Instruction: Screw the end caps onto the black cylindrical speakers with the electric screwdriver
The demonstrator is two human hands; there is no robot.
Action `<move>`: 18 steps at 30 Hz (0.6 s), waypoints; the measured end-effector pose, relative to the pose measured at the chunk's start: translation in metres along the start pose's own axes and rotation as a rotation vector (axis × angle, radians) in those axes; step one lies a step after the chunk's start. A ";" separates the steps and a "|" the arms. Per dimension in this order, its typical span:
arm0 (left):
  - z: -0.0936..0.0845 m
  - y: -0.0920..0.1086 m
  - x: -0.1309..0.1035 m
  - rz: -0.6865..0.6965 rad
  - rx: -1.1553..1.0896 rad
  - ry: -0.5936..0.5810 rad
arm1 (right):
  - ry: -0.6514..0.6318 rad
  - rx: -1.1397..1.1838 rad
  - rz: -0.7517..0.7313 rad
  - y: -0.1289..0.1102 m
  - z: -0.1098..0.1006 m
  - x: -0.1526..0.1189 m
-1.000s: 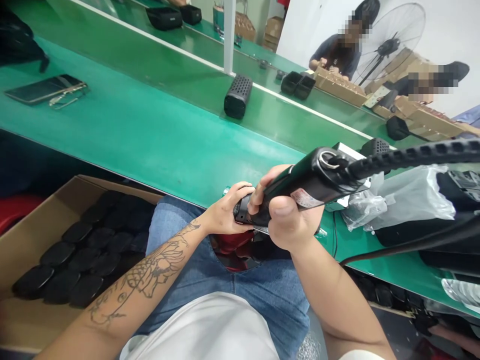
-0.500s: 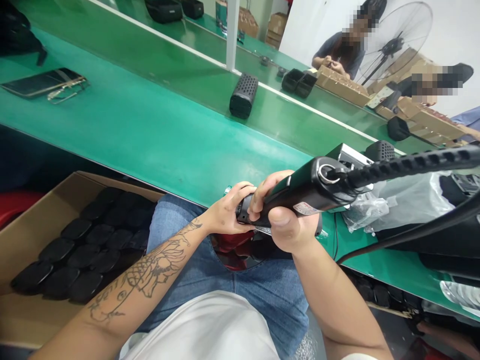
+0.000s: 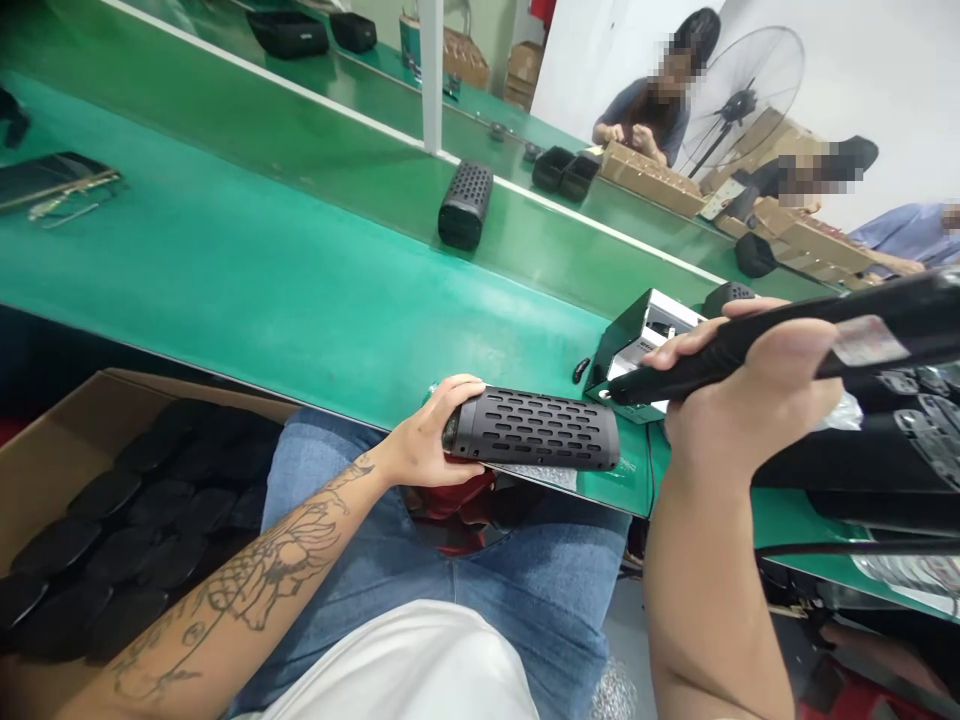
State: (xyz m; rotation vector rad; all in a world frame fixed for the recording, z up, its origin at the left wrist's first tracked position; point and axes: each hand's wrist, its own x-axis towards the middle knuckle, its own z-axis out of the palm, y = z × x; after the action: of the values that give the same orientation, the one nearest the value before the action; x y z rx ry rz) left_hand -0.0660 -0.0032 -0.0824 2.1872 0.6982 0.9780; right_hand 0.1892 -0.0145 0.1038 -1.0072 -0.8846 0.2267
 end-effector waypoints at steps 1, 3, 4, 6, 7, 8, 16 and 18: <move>-0.001 0.000 0.000 -0.018 -0.005 -0.005 | 0.051 -0.067 -0.099 0.009 -0.007 0.011; -0.003 0.000 0.000 -0.045 -0.012 -0.021 | 0.081 -0.172 -0.233 0.029 -0.023 0.029; -0.004 0.000 0.001 -0.055 -0.016 -0.033 | 0.083 -0.211 -0.249 0.039 -0.030 0.035; -0.006 0.000 0.002 -0.077 -0.032 -0.062 | 0.072 -0.256 -0.226 0.054 -0.044 0.042; -0.007 0.000 0.003 -0.089 -0.048 -0.072 | 0.067 -0.261 -0.210 0.059 -0.049 0.042; -0.007 0.001 0.004 -0.103 -0.070 -0.076 | 0.059 -0.258 -0.193 0.062 -0.052 0.042; -0.015 -0.001 -0.005 -0.335 -0.138 0.078 | 0.201 -0.032 0.009 0.039 -0.057 0.029; -0.022 -0.007 0.000 -0.408 -0.139 0.167 | 0.238 0.029 0.096 0.031 -0.066 0.030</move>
State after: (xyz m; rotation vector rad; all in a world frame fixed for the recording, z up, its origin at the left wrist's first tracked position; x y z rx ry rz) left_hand -0.0843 0.0091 -0.0760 1.7618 1.0711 0.9643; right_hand 0.2633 -0.0236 0.0795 -1.0273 -0.6164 0.1954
